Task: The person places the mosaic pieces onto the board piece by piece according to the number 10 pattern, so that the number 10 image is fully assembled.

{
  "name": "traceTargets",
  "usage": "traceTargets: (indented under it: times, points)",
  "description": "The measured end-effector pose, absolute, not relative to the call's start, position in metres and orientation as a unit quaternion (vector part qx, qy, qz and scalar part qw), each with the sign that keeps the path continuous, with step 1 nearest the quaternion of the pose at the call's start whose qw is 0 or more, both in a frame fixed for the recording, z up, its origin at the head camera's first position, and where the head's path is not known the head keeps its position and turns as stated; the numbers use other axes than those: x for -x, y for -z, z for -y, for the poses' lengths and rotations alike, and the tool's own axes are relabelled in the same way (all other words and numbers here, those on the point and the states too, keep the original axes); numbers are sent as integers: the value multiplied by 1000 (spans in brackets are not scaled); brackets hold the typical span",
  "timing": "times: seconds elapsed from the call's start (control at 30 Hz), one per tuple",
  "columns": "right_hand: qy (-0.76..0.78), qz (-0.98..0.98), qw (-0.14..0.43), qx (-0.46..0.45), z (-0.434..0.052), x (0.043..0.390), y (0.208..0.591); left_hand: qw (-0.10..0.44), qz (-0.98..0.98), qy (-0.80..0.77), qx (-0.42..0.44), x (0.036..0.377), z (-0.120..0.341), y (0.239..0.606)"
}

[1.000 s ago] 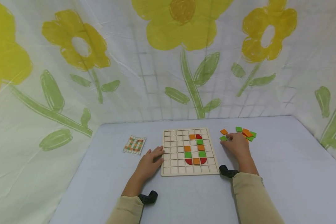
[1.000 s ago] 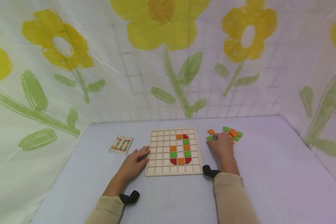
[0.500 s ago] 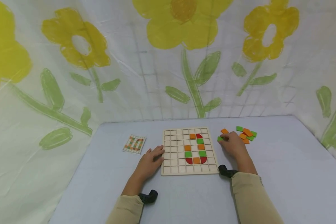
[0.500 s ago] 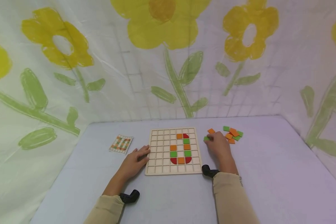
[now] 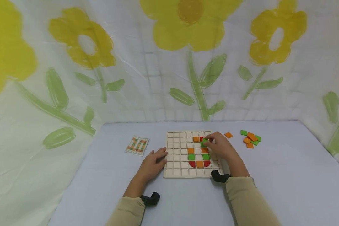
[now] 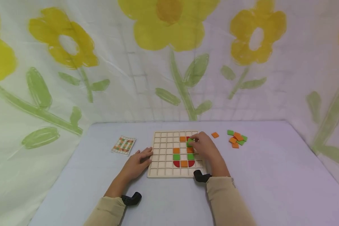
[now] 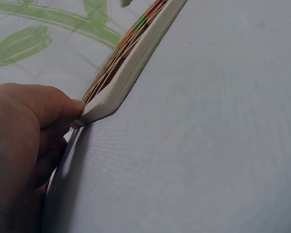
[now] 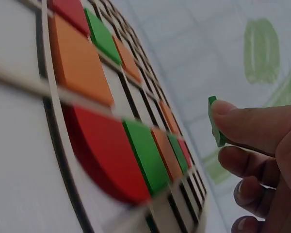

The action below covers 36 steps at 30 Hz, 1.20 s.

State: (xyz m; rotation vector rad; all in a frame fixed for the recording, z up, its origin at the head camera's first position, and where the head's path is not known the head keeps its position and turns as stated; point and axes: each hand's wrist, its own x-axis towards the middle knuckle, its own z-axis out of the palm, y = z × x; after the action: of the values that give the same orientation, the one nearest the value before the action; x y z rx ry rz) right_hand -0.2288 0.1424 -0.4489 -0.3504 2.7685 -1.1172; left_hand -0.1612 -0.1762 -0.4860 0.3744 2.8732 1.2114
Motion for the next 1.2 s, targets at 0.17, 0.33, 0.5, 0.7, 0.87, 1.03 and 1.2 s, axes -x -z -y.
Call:
traceTargets:
  times: [0.17, 0.33, 0.5, 0.7, 0.87, 1.03, 1.2]
  points:
    - [357, -916, 79, 167, -102, 234, 446, 4, -915, -384, -128, 160, 179, 484]
    - [307, -932, 69, 179, -86, 235, 448, 3, -913, -386, -133, 159, 175, 483]
    - [299, -937, 63, 171, -83, 235, 451, 0, -914, -384, -129, 159, 174, 482]
    - [308, -935, 51, 166, -82, 239, 455, 4, -916, -383, -119, 160, 177, 483]
    - [313, -936, 50, 152, -88, 238, 454, 3, -915, -386, -120, 159, 176, 482]
    - [321, -936, 66, 127, -106, 240, 450, 4, -918, -380, -115, 159, 176, 481]
    - [342, -939, 14, 44, -147, 243, 449, 6, -919, -380, -108, 160, 175, 481]
